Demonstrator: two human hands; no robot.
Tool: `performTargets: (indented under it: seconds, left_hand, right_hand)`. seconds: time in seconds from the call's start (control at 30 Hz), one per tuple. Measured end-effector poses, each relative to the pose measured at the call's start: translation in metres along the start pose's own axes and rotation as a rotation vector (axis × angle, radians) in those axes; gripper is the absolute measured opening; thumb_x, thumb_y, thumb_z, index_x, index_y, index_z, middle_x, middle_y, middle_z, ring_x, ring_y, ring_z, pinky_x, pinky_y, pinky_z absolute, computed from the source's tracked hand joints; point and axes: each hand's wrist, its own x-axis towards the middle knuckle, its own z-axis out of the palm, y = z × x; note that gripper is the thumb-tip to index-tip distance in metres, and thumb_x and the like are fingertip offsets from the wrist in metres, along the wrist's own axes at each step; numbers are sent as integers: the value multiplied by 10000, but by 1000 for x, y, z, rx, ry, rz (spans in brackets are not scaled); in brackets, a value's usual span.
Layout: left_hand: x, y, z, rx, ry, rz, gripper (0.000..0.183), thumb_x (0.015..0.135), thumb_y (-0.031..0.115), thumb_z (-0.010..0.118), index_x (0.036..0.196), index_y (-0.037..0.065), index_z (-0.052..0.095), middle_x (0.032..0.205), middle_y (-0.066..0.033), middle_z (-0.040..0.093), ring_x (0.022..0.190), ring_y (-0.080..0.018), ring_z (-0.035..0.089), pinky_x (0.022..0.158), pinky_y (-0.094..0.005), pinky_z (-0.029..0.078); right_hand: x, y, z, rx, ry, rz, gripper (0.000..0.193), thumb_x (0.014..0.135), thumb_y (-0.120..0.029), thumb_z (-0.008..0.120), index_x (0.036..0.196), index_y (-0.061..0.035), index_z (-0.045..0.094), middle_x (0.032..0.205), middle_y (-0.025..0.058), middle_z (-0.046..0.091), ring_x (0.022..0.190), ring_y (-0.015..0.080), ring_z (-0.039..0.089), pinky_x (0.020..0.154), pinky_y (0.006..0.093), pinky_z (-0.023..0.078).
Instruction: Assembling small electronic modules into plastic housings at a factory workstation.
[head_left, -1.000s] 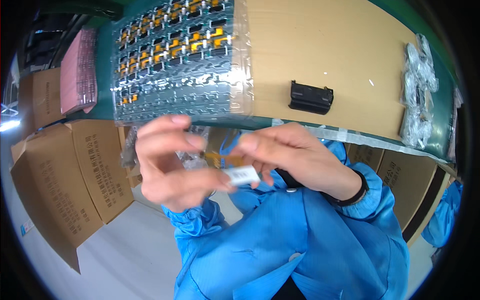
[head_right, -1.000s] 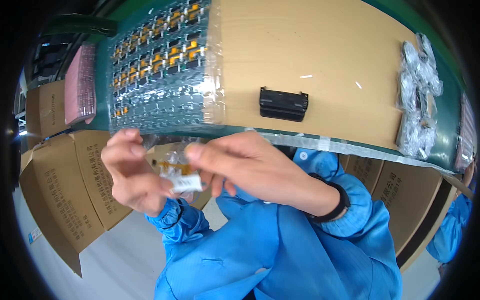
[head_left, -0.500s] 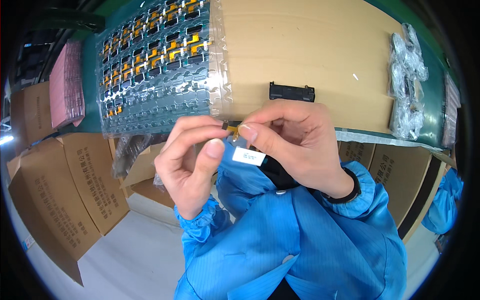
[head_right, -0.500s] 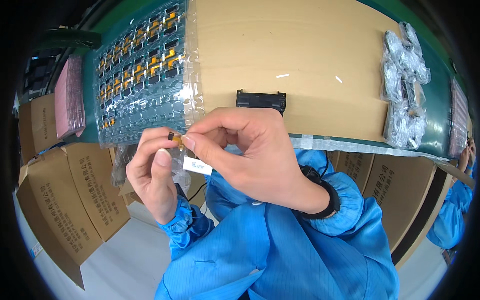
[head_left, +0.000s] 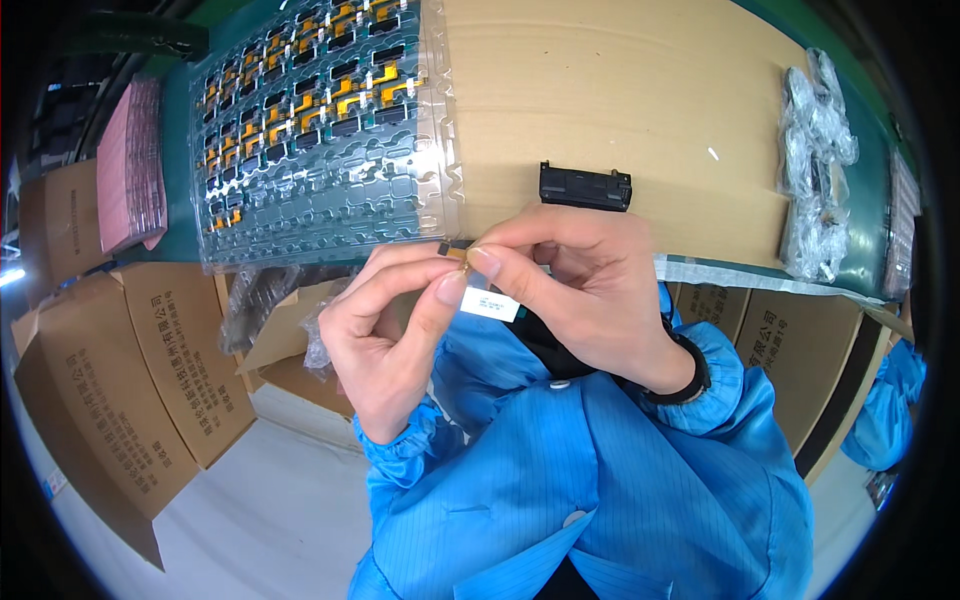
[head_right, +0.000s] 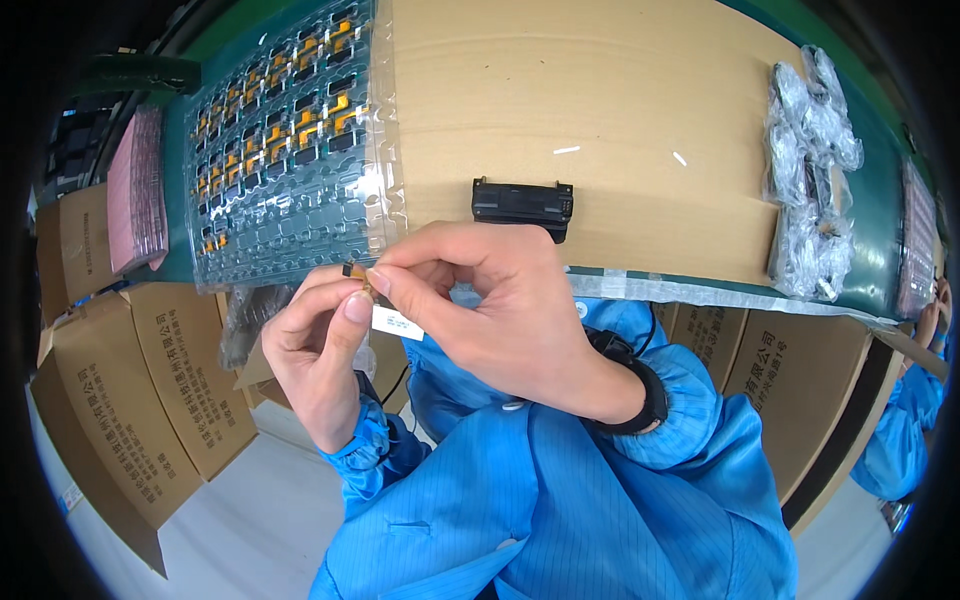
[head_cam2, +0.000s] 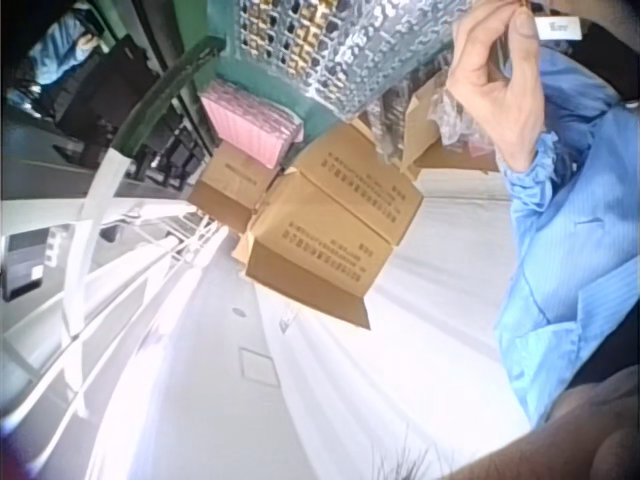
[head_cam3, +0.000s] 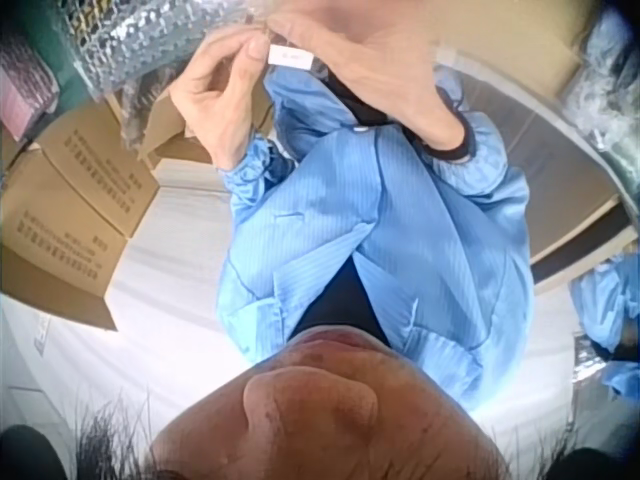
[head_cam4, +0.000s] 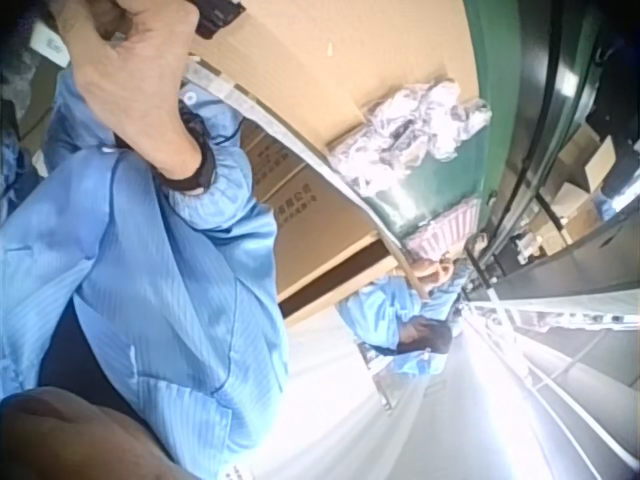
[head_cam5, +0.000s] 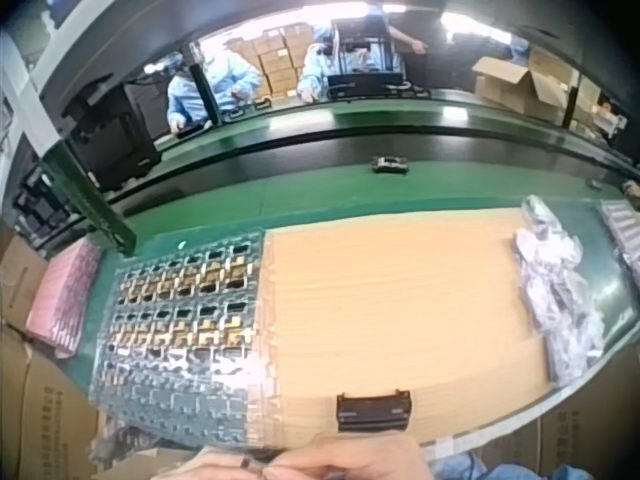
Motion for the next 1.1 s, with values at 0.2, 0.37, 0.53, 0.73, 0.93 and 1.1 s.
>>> performTargets:
  seconds: [0.2,0.37,0.53,0.73,0.93,1.1]
  left_hand:
    - [1,-4,-4,71,9,130,124,796,-57,719,919,-40,719,909,-127,697,885,-208,625,819,-308,479]
    - [3,4,-9,593,98,494,121,764,-44,732,877,-4,716,860,-97,701,848,-239,635,810,-337,469]
    - [25,-19,-25,1032,349,508,173,740,-34,736,874,74,722,852,-37,705,846,-237,624,811,-345,436]
    - [29,-18,-10,1058,385,461,162,814,-7,701,970,38,707,893,-74,691,775,-215,618,733,-314,472]
    - [33,-10,63,596,33,375,144,824,27,707,965,22,676,807,-106,620,713,-270,609,648,-357,481]
    - [36,-9,83,526,58,231,145,881,100,682,997,17,661,802,-110,601,652,-268,575,558,-357,428]
  right_hand:
    - [0,2,2,-56,-13,43,105,888,-54,694,903,49,710,755,52,689,646,50,587,561,203,459]
    - [11,-10,-7,39,-223,418,178,921,-134,684,900,43,703,709,39,660,583,54,552,505,205,407]
    - [10,-17,-22,90,-270,455,201,934,-169,675,894,27,698,683,19,634,559,50,526,506,205,403]
    - [0,-24,-59,-36,-100,310,153,939,-132,660,956,18,688,762,22,668,651,55,567,552,206,429]
    - [0,-36,-86,-135,130,171,99,950,-81,625,958,15,647,853,41,685,768,82,611,653,225,469]
    - [-3,-34,-95,-124,96,232,97,938,-104,628,947,-8,621,856,16,654,773,67,601,637,217,462]
